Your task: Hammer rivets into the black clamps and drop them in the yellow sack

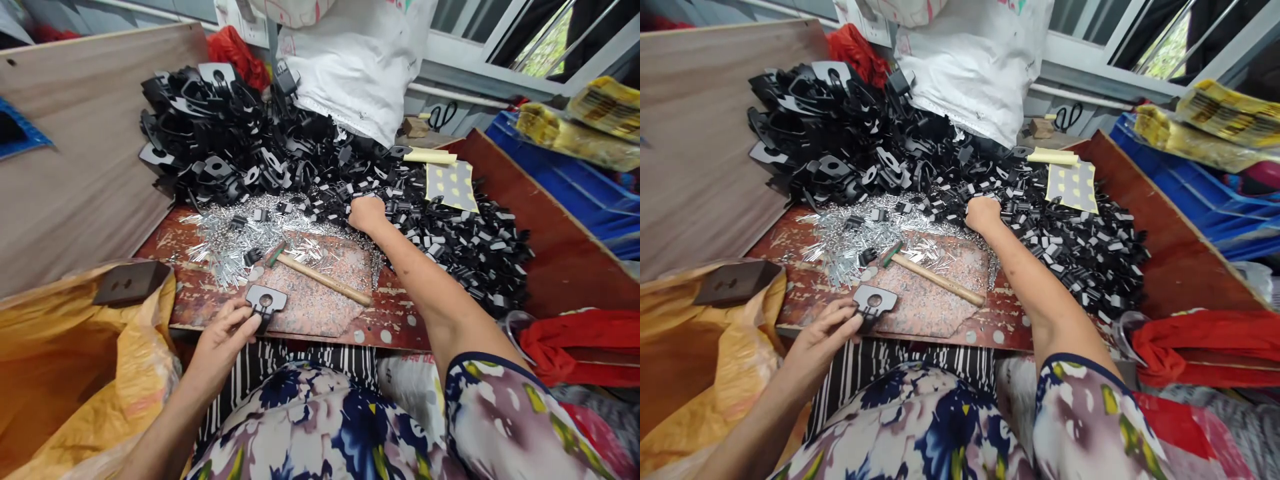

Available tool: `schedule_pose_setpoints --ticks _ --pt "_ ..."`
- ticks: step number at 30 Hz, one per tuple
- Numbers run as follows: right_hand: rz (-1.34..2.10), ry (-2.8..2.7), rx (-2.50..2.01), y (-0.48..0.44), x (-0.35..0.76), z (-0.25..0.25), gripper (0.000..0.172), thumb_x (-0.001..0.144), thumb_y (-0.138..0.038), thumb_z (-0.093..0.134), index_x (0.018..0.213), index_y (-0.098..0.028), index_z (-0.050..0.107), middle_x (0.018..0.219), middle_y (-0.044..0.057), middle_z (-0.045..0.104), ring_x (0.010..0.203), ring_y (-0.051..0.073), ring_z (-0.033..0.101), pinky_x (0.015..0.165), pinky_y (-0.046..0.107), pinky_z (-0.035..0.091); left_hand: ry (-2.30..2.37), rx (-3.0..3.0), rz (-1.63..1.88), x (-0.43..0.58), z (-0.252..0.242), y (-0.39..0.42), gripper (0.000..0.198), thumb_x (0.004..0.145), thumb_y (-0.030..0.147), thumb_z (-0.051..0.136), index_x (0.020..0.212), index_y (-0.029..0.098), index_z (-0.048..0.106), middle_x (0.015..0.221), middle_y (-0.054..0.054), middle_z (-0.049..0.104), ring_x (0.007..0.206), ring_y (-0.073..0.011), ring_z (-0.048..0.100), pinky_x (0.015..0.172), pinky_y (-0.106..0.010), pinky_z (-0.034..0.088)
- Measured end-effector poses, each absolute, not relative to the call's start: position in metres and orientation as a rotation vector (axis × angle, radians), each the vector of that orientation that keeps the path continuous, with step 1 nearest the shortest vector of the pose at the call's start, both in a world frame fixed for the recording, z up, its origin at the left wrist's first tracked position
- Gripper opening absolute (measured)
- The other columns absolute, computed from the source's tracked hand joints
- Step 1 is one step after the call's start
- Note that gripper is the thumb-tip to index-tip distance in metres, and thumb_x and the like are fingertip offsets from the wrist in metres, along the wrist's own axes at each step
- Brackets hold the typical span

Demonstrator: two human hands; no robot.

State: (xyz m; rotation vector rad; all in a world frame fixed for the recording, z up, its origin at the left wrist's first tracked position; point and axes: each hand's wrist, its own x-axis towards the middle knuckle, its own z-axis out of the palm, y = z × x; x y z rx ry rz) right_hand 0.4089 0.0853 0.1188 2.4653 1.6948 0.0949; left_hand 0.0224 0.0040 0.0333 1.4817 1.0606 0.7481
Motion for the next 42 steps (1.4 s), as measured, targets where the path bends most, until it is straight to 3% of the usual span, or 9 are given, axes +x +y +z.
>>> schedule_pose_setpoints --ticks 5,8,13,24,31,34,36,39,42 --pt "0.401 2.403 2.641 0.027 0.364 0.117 0.034 0.097 -0.016 0.047 0.116 -0.016 0.075 0.114 0.011 0.077 0.11 0.025 0.068 0.107 0.049 0.049 1.005 0.933 0.749 0.037 0.052 -0.011 0.032 0.066 0.044 0.091 0.077 0.017 0.079 0.11 -0.007 0.059 0.089 -0.0186 0.056 0.061 -0.022 0.055" --pt "-0.078 3.093 2.457 -0.022 0.307 0.1 0.031 0.094 -0.016 0.051 0.108 -0.028 0.077 0.096 -0.001 0.079 0.087 0.018 0.072 0.116 0.057 0.042 0.895 0.833 0.703 0.062 0.059 -0.017 0.032 0.064 0.041 0.093 0.078 0.016 0.08 0.106 -0.007 0.06 0.086 -0.0175 0.057 0.065 -0.025 0.059" --pt "-0.516 3.199 2.634 -0.06 0.256 0.076 0.027 0.092 -0.015 0.058 0.106 -0.028 0.077 0.097 0.0 0.079 0.093 0.018 0.073 0.121 0.062 0.033 0.694 0.784 0.713 0.089 0.064 -0.023 0.026 0.075 0.04 0.087 0.085 0.017 0.081 0.097 -0.005 0.062 0.082 -0.0158 0.061 0.072 -0.027 0.061" --pt "-0.367 3.124 2.652 -0.077 0.248 0.062 0.035 0.092 -0.011 0.053 0.114 -0.027 0.075 0.094 0.002 0.078 0.094 0.021 0.071 0.116 0.062 0.036 0.684 0.899 0.737 0.09 0.054 -0.026 0.025 0.077 0.04 0.085 0.078 0.016 0.079 0.101 -0.006 0.057 0.078 -0.0133 0.06 0.064 -0.023 0.06" --pt "-1.581 2.731 2.8 -0.096 0.245 0.048 0.035 0.092 -0.02 0.054 0.12 -0.024 0.073 0.11 0.005 0.077 0.102 0.021 0.071 0.096 0.039 0.056 0.746 1.124 0.683 0.086 0.045 -0.024 0.023 0.081 0.04 0.08 0.082 0.017 0.08 0.145 -0.01 0.045 0.093 -0.0196 0.063 0.063 -0.028 0.064" --pt "-1.871 2.607 2.632 -0.103 0.261 0.05 0.034 0.095 -0.026 0.055 0.125 -0.026 0.072 0.117 0.004 0.076 0.108 0.022 0.07 0.098 0.039 0.055 0.732 1.168 0.626 0.088 0.042 -0.023 0.02 0.084 0.038 0.077 0.083 0.018 0.079 0.132 -0.01 0.058 0.08 -0.015 0.062 0.059 -0.025 0.058" --pt "-1.646 2.546 2.761 -0.107 0.284 0.054 0.031 0.098 -0.032 0.055 0.123 -0.027 0.073 0.11 0.005 0.077 0.101 0.021 0.071 0.092 0.039 0.056 0.74 1.168 0.589 0.088 0.042 -0.022 0.017 0.084 0.037 0.075 0.085 0.02 0.078 0.112 -0.006 0.065 0.066 -0.0103 0.057 0.058 -0.024 0.053" --pt "-0.542 2.201 3.198 -0.112 0.328 0.054 0.023 0.096 -0.037 0.06 0.108 -0.026 0.076 0.092 0.005 0.075 0.087 0.022 0.068 0.086 0.04 0.051 0.779 1.191 0.597 0.086 0.043 -0.021 0.015 0.083 0.034 0.075 0.081 0.02 0.076 0.088 -0.001 0.066 0.06 -0.0097 0.056 0.062 -0.024 0.048" --pt "0.035 2.027 3.001 -0.11 0.361 0.046 0.014 0.092 -0.033 0.065 0.088 -0.023 0.074 0.087 0.006 0.07 0.089 0.025 0.064 0.087 0.041 0.046 0.798 1.232 0.578 0.084 0.045 -0.021 0.015 0.082 0.034 0.075 0.078 0.02 0.074 0.073 0.001 0.062 0.061 -0.0121 0.058 0.065 -0.025 0.046"
